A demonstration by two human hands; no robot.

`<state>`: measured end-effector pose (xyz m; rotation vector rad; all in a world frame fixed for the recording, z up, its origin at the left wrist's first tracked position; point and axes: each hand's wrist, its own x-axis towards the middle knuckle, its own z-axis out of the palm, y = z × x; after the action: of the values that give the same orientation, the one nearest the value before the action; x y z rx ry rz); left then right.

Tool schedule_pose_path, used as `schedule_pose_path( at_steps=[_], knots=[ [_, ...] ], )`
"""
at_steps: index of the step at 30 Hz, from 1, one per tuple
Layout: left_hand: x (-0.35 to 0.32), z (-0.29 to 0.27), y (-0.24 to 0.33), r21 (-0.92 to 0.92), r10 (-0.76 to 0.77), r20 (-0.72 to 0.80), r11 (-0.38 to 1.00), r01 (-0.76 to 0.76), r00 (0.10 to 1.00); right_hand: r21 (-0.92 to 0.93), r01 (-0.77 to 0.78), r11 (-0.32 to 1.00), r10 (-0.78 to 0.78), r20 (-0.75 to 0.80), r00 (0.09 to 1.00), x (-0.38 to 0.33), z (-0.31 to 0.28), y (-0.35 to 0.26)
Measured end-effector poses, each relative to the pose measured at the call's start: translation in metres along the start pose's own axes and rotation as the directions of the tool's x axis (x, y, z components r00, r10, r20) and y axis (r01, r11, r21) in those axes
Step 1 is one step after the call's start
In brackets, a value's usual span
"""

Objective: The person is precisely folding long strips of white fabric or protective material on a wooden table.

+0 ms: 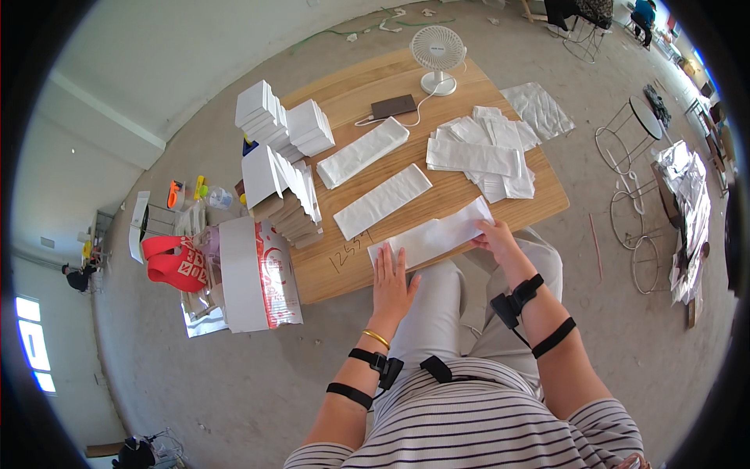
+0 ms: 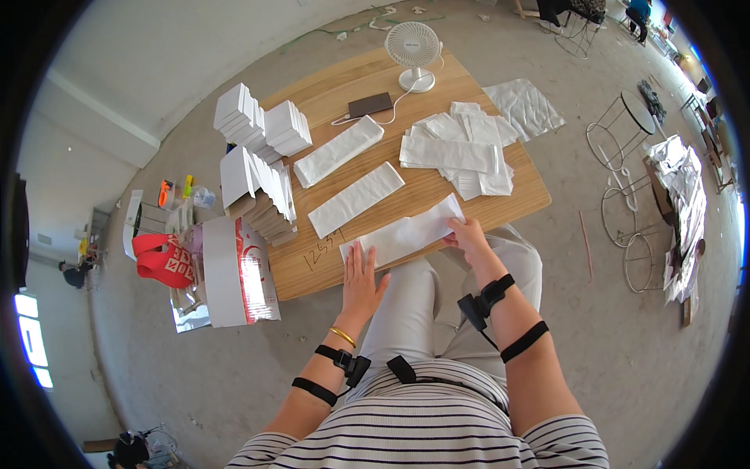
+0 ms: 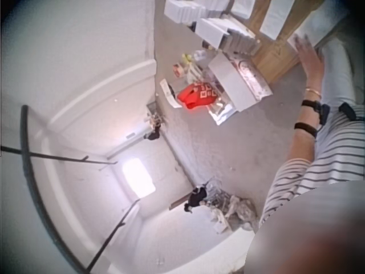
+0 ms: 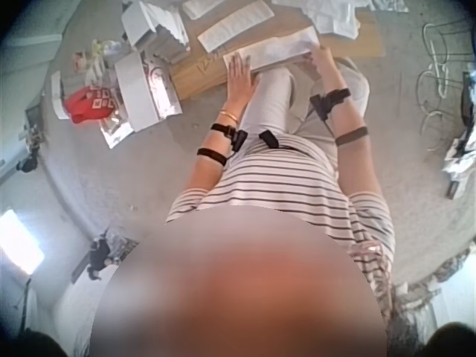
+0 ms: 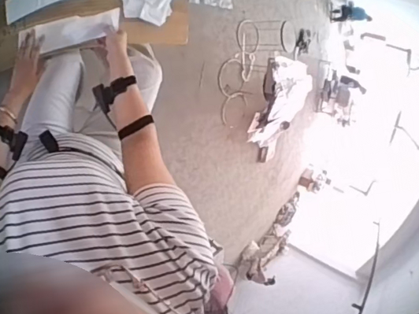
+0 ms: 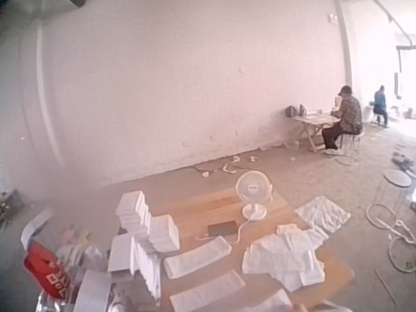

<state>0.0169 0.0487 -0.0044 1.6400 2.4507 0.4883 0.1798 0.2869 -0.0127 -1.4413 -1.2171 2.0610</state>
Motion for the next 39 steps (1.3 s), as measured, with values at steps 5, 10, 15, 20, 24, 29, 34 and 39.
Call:
schedule_pose_path(
  at_steps=[5, 10, 15, 20, 24, 29, 34, 39],
  knots=[
    [-0.003, 0.004, -0.005, 0.011, -0.003, 0.002, 1.000, 0.003, 1.000, -0.014, 0.007, 1.000, -0.007, -0.008, 1.000, 0.001, 0.002, -0.002],
    [-0.006, 0.008, -0.009, 0.067, 0.009, 0.012, 0.998, -0.010, 1.000, -0.423, 0.186, 0.887, -0.295, -0.208, 0.932, -0.017, 0.003, -0.009],
    [-0.007, 0.009, -0.009, 0.073, 0.019, 0.005, 0.997, -0.019, 1.000, -0.755, 0.643, 0.130, -0.642, 0.430, 0.635, -0.050, 0.042, 0.005],
    [-0.006, 0.008, -0.008, 0.085, 0.007, 0.025, 0.996, -0.009, 1.000, -0.629, 0.756, -0.183, -0.444, 0.739, 0.508, -0.061, 0.095, 0.030],
    [-0.005, 0.009, -0.006, 0.094, -0.005, 0.037, 0.996, 0.002, 0.999, -0.681, 0.692, -0.239, -0.368, 0.723, 0.584, -0.048, 0.099, 0.042],
    [-0.008, 0.010, -0.007, 0.105, -0.013, -0.017, 0.994, 0.014, 1.000, -0.689, 0.666, -0.285, -0.355, 0.721, 0.594, -0.046, 0.102, 0.045],
    [-0.010, 0.006, -0.014, -0.138, -0.059, -0.083, 0.989, 0.048, 0.995, -0.688, 0.669, -0.282, -0.327, 0.724, 0.607, -0.046, 0.103, 0.044],
    [-0.007, -0.015, 0.008, -0.446, -0.171, -0.180, 0.892, 0.074, 0.969, -0.707, 0.692, -0.146, -0.436, 0.674, 0.596, -0.054, 0.085, 0.024]
  ],
)
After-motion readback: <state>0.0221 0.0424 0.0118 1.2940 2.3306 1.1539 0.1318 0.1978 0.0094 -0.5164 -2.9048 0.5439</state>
